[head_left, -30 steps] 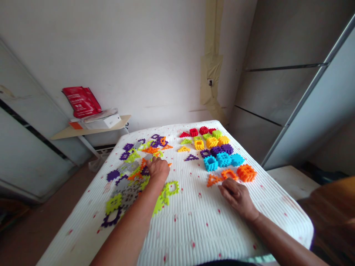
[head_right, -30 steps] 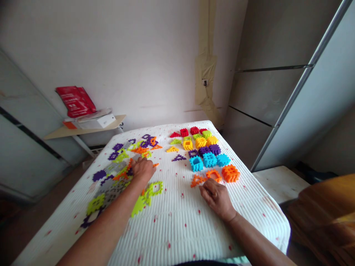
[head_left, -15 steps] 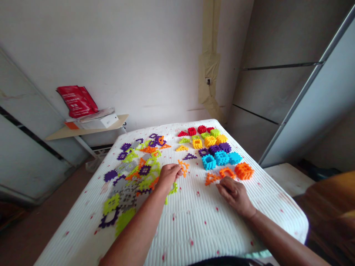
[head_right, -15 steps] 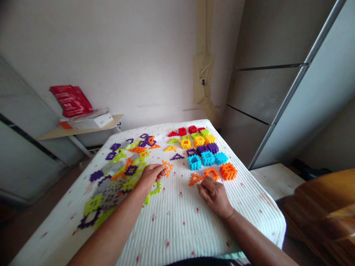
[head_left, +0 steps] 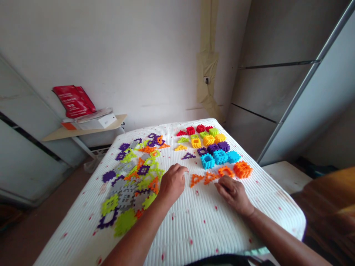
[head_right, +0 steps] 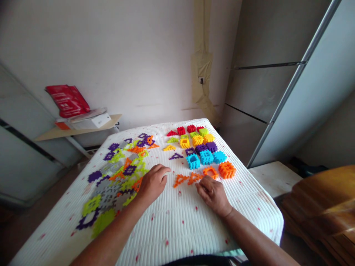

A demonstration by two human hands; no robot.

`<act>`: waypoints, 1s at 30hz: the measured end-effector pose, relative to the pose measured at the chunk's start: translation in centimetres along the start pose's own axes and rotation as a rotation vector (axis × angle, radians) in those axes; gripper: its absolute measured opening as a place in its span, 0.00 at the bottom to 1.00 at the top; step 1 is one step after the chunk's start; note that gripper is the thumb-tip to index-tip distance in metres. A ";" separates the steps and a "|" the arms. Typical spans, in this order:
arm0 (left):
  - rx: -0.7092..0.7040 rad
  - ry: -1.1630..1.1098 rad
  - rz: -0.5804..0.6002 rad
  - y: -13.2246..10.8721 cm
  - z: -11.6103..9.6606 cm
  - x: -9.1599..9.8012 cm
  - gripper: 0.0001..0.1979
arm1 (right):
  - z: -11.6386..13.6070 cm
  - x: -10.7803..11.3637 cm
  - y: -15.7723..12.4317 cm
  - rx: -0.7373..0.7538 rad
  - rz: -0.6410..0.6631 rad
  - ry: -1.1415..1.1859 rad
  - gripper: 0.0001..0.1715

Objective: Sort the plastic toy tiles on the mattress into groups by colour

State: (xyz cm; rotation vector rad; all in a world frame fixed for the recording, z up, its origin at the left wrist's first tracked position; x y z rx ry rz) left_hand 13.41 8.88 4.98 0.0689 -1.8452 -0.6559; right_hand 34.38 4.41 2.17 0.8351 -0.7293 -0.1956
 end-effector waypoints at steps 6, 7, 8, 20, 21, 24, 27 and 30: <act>-0.052 -0.167 0.111 0.3 -1.7 -3.4 0.15 | 0.1 0.1 0.1 0.003 -0.004 0.003 0.15; -0.052 -0.160 0.126 0.4 -2.0 -3.9 0.13 | 0.1 0.1 0.1 0.001 -0.005 0.003 0.15; -0.058 -0.144 0.140 0.4 -2.3 -4.2 0.12 | 0.1 0.1 0.1 -0.001 -0.006 0.003 0.15; 0.222 -0.158 0.089 1.5 -1.9 -4.8 0.09 | 0.2 0.3 0.2 -0.002 -0.016 0.007 0.15; 0.301 -0.241 0.063 1.6 -1.2 -4.8 0.10 | 0.2 0.2 0.1 0.000 -0.012 0.008 0.15; 0.449 -0.413 0.016 1.8 0.3 -4.8 0.13 | 0.1 0.1 0.0 0.002 -0.007 0.006 0.16; 0.478 -0.450 0.007 1.8 1.1 -5.1 0.15 | 0.0 0.0 0.0 0.002 -0.007 0.011 0.16; 0.530 -0.483 0.010 1.8 1.8 -5.7 0.12 | 0.1 0.0 0.0 -0.001 -0.002 0.011 0.16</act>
Point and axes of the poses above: each hand's wrist, its own y-axis towards the middle knuckle, its own x-axis out of the back of the hand, z = x × y, the point moved 5 cm from there along y, towards the middle knuckle, and after that the axes turned 11 degrees about -z, right-handed, at the moved point
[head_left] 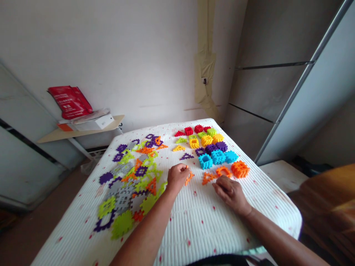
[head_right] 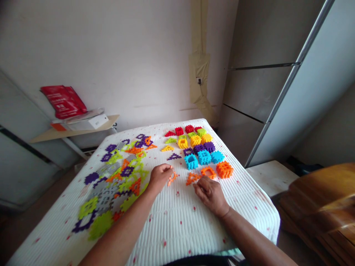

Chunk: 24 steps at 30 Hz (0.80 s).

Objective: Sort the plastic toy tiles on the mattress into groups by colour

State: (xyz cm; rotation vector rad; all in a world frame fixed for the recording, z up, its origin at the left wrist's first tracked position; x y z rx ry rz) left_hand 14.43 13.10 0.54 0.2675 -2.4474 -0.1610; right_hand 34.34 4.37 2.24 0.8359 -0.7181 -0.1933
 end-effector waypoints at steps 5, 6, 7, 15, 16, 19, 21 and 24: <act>0.062 0.030 0.002 -0.4 0.6 0.4 0.13 | 0.1 0.1 0.1 0.010 0.000 -0.010 0.16; 0.047 0.078 0.007 -0.8 0.4 0.7 0.11 | 0.1 0.0 0.1 0.008 0.001 -0.009 0.16; 0.019 0.156 0.016 -1.2 0.2 1.1 0.10 | 0.1 0.0 0.1 0.003 0.001 -0.007 0.16; -0.286 0.666 0.142 -3.9 -1.2 2.9 0.09 | -0.1 -0.1 -0.1 -0.018 0.004 -0.005 0.15; -0.291 0.673 0.153 -3.9 -1.0 2.8 0.08 | -0.1 -0.1 -0.1 -0.016 0.004 -0.005 0.15; -0.284 0.681 0.170 -3.8 -0.6 2.2 0.08 | 0.0 -0.1 0.0 -0.005 -0.003 -0.006 0.15; -0.277 0.677 0.171 -3.8 -0.3 2.0 0.08 | 0.0 0.1 0.0 -0.005 -0.010 -0.006 0.16; -0.266 0.656 0.152 -4.0 -0.4 2.1 0.09 | -0.1 0.3 0.1 -0.027 -0.027 -0.001 0.15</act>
Point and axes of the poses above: each hand's wrist, its own y-axis towards the middle knuckle, its own x-axis out of the back of the hand, z = x × y, the point moved 5 cm from there along y, towards the middle knuckle, and after that the axes turned 11 degrees about -z, right-handed, at the moved point
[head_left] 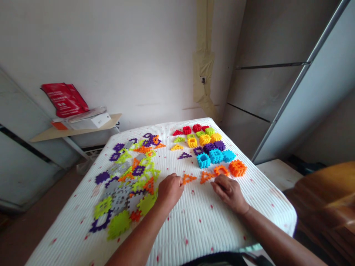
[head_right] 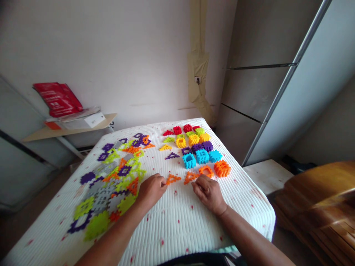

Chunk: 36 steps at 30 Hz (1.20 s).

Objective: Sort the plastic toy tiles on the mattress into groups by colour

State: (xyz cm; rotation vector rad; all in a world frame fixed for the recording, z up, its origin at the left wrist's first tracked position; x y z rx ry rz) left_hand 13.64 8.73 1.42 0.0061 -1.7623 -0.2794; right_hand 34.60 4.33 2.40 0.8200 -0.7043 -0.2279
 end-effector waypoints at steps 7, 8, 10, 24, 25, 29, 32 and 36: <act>0.001 -0.190 -0.162 -0.3 -2.1 1.6 0.06 | -0.3 1.2 0.2 -0.055 -0.128 -0.014 0.14; -0.022 -0.208 -0.172 -0.2 -2.8 1.6 0.06 | -0.4 1.4 0.2 -0.064 -0.151 -0.015 0.13; -0.066 -0.211 -0.170 0.1 -4.2 1.1 0.07 | -0.6 1.7 0.1 -0.085 -0.194 -0.023 0.12; -0.199 -0.072 -0.069 0.7 -7.4 -1.3 0.10 | -0.4 2.2 0.5 -0.085 -0.246 -0.004 0.13; -0.202 -0.062 -0.072 0.7 -7.5 -1.3 0.10 | -0.4 2.2 0.4 -0.080 -0.246 -0.008 0.13; -0.205 -0.030 -0.077 0.6 -7.5 -1.4 0.10 | -0.4 2.1 0.5 -0.059 -0.247 -0.011 0.12; -0.224 -0.009 -0.097 0.6 -7.6 -1.4 0.09 | -0.3 2.0 0.6 -0.053 -0.247 -0.011 0.12; -0.250 0.023 -0.116 0.4 -7.7 -1.3 0.10 | -0.2 2.0 0.6 -0.047 -0.246 -0.009 0.12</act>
Point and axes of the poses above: each hand's wrist, its own y-axis towards the middle knuckle, its own x-axis out of the back of the hand, z = x × y, the point moved 5 cm from there along y, towards the middle knuckle, and after that the axes turned 11 degrees about -z, right-handed, at the moved point
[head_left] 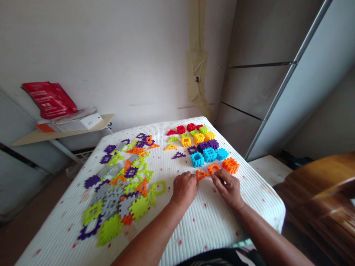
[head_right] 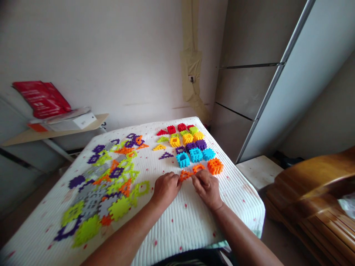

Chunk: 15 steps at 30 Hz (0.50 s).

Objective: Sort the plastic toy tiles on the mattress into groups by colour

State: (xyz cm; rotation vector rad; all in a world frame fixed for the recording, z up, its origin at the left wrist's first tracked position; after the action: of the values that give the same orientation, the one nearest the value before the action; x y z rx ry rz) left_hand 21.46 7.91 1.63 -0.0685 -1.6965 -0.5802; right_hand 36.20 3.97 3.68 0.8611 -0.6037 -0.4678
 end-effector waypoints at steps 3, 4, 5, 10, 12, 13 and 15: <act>-0.004 0.008 0.009 -0.1 0.0 -0.1 0.11 | -0.1 0.0 0.0 0.000 0.001 -0.006 0.12; -0.003 0.007 0.010 -0.1 0.0 -0.2 0.11 | -0.2 0.0 -0.1 -0.003 0.003 -0.007 0.12; -0.001 0.005 0.009 -0.1 0.0 -0.2 0.11 | -0.2 0.0 -0.1 -0.006 0.006 -0.007 0.12; 0.007 -0.005 -0.005 0.1 0.1 -0.4 0.10 | -0.3 -0.1 -0.2 -0.018 0.015 -0.009 0.12; 0.007 -0.004 -0.004 0.2 0.2 -0.4 0.10 | -0.4 -0.1 -0.3 -0.022 0.015 -0.009 0.13; 0.006 -0.002 -0.003 0.2 0.2 -0.4 0.10 | -0.4 0.0 -0.3 -0.024 0.017 -0.011 0.13; 0.006 0.004 -0.002 0.2 0.2 -0.3 0.10 | -0.5 0.0 -0.4 -0.026 0.028 -0.017 0.13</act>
State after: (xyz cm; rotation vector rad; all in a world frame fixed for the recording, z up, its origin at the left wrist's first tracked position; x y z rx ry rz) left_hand 21.45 8.25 1.38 -0.0613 -1.6949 -0.5762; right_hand 36.46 4.01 3.10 0.8239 -0.6234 -0.4573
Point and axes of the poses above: each hand's wrist, its own y-axis towards the middle knuckle, its own x-axis out of the back of the hand, z = x × y, the point moved 5 cm from there along y, towards the middle knuckle, and after that the axes turned 11 degrees about -z, right-handed, at the moved point
